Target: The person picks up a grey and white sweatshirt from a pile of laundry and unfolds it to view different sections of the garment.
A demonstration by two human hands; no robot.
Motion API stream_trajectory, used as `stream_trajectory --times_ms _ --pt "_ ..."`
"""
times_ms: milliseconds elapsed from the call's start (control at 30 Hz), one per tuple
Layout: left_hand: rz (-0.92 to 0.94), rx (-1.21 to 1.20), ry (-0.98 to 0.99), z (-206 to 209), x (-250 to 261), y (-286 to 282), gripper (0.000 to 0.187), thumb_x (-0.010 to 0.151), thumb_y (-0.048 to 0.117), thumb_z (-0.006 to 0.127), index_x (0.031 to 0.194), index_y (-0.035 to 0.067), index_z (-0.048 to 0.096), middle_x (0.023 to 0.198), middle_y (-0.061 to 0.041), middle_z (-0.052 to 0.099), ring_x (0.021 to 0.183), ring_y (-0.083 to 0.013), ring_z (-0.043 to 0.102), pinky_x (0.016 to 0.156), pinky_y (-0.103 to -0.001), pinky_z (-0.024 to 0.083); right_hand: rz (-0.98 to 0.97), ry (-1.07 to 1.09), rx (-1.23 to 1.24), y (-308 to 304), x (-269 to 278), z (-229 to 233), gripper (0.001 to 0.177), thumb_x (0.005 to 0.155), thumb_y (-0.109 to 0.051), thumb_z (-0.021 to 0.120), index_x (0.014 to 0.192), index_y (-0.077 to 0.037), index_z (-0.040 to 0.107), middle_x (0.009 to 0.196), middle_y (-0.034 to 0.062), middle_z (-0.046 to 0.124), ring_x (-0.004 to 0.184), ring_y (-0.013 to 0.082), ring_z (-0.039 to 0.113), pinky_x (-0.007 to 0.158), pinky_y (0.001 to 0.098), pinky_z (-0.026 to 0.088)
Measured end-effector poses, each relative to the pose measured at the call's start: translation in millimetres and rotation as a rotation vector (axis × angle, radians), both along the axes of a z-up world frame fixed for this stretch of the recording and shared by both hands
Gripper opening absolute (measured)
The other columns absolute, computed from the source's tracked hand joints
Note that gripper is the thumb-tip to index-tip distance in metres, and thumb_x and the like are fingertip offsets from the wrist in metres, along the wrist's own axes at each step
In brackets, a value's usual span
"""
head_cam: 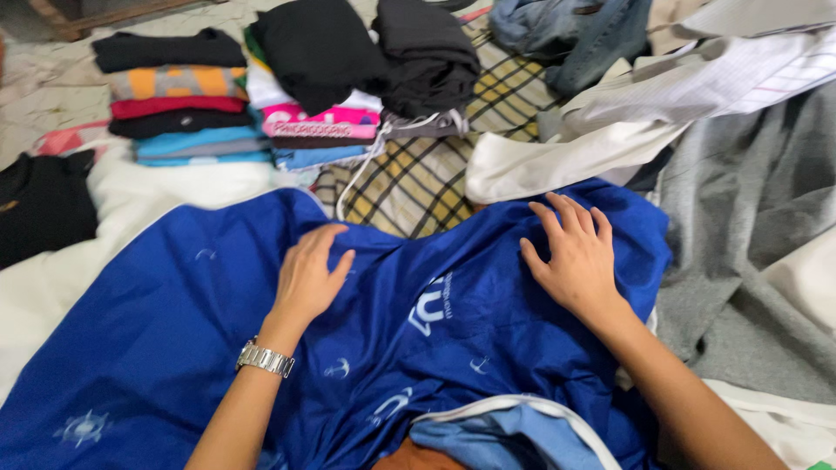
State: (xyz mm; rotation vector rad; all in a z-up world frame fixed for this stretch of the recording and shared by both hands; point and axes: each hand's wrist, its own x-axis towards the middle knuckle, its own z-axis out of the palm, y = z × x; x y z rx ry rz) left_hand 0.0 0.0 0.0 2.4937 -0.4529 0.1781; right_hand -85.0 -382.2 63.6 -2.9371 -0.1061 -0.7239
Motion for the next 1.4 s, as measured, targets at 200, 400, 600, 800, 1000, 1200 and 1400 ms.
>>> stream_trajectory --times_ms 200,400,600,800,1000,1200,1400 --pt "0.185 0.31 -0.171 -47.8 20.6 8.2 0.058 0.086 0.034 0.07 0.135 0.006 0.058 0.149 -0.016 0.052 0.143 -0.0319 0.041 0.112 -0.049 0.033 -0.013 -0.035 -0.076 0.1 5.9 -17.9 0.04 0.088 -0.037 0.068 0.119 -0.013 0.07 0.142 0.0106 0.06 0.137 0.0259 0.051 0.109 0.0477 0.037" --pt "0.196 0.476 -0.159 -53.5 10.6 2.4 0.068 0.082 0.034 0.072 0.142 0.008 0.053 0.153 -0.016 0.046 0.145 -0.03 0.037 0.114 -0.049 0.03 -0.017 -0.067 -0.057 5.7 6.6 -12.3 0.039 0.084 -0.034 0.069 0.116 -0.012 0.072 0.14 0.011 0.061 0.131 0.0268 0.052 0.105 0.0475 0.038" --pt "0.167 0.478 -0.117 -56.4 1.7 2.1 0.065 0.084 0.032 0.071 0.142 0.009 0.052 0.154 -0.013 0.046 0.145 -0.0278 0.038 0.115 -0.048 0.03 -0.004 -0.033 -0.06 4.9 7.8 -12.8 0.038 0.085 -0.035 0.069 0.115 -0.012 0.071 0.137 0.0091 0.062 0.127 0.026 0.055 0.101 0.0469 0.04" --pt "0.157 0.426 -0.134 -51.3 -0.5 -0.2 0.064 0.086 0.029 0.07 0.143 0.007 0.05 0.153 -0.013 0.047 0.144 -0.0281 0.038 0.113 -0.045 0.032 -0.008 -0.038 -0.084 5.2 9.9 -14.9 0.041 0.083 -0.036 0.069 0.116 -0.012 0.071 0.133 0.0075 0.064 0.124 0.0254 0.056 0.099 0.0457 0.04" --pt "0.157 0.382 -0.148 -51.1 -3.8 0.8 0.064 0.087 0.028 0.069 0.144 0.007 0.049 0.151 -0.013 0.049 0.143 -0.0275 0.04 0.112 -0.045 0.033 -0.016 -0.027 -0.08 4.9 9.3 -16.0 0.039 0.085 -0.036 0.068 0.116 -0.012 0.072 0.131 0.0048 0.065 0.122 0.0235 0.057 0.1 0.0451 0.041" --pt "0.145 0.397 -0.148 -51.9 -2.9 0.6 0.064 0.086 0.027 0.069 0.144 0.007 0.049 0.15 -0.013 0.051 0.143 -0.0274 0.042 0.111 -0.046 0.034 -0.013 -0.024 -0.075 4.8 9.9 -15.9 0.04 0.085 -0.036 0.069 0.117 -0.011 0.071 0.13 0.0052 0.064 0.122 0.0243 0.057 0.099 0.0457 0.041" --pt "0.128 0.386 -0.154 -45.0 -5.9 -0.7 0.066 0.086 0.028 0.07 0.144 0.008 0.048 0.149 -0.013 0.052 0.142 -0.0279 0.043 0.112 -0.046 0.034 -0.006 -0.007 -0.057 5.6 9.4 -11.9 0.038 0.085 -0.034 0.069 0.115 -0.011 0.07 0.13 0.0061 0.064 0.119 0.025 0.057 0.098 0.0462 0.041"
